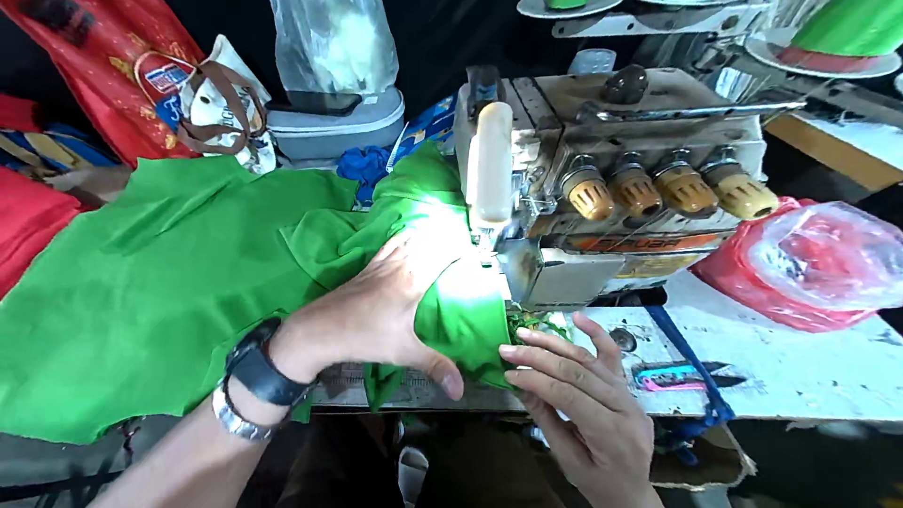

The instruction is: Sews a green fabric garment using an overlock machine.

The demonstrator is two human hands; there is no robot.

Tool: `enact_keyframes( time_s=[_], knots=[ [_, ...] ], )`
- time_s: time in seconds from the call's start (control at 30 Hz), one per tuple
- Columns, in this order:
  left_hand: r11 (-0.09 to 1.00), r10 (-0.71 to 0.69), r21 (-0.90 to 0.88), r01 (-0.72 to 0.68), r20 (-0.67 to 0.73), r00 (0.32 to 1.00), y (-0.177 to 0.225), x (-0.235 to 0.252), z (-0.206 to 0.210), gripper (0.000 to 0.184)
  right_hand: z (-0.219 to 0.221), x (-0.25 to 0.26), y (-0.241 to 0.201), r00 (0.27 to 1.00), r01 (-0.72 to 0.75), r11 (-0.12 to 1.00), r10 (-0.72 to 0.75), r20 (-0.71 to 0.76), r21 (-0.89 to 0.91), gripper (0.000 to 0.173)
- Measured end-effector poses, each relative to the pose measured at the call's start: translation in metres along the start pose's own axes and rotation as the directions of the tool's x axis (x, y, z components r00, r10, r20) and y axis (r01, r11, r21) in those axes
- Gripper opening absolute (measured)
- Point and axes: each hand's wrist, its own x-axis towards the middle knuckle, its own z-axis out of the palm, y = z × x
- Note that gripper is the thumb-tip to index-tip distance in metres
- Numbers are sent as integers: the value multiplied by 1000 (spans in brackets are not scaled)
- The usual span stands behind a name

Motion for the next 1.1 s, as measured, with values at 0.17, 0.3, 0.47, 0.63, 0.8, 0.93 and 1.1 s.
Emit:
enact_keyframes(
  time_s=[0.17, 0.3, 0.47, 0.63, 0.8, 0.93, 1.1],
  knots=[
    [992, -46, -120, 49, 24, 999, -16, 11, -5, 65, 7, 7, 6, 999, 2, 999, -3, -33, -36, 13],
    [1000, 8, -20, -9, -31, 999, -25, 21, 2, 49, 6, 18, 10, 999, 32, 997, -35, -40, -67, 12],
    [998, 67, -3, -67, -58, 996, -40, 33, -3, 45, 8, 33, 17, 998, 47, 990, -52, -33, -133, 11],
    [998, 64, -5, -66, -180, 982, -49, 46, -9, 40, 11, 47, 23, 999, 30, 986, -34, -25, -162, 13],
    [996, 70, 64, -57, -226, 972, -62, 61, -11, 34, 14, 55, 26, 1000, 23, 967, -26, -8, -254, 26],
    [982, 110, 175, -66, -251, 962, -77, 75, -13, 32, 16, 50, 28, 1000, 18, 953, -17, 8, -301, 50],
    [970, 54, 242, -14, -160, 986, -96, 86, -21, 47, 17, 38, 18, 999, -43, 958, 44, -4, -282, 48]
  ],
)
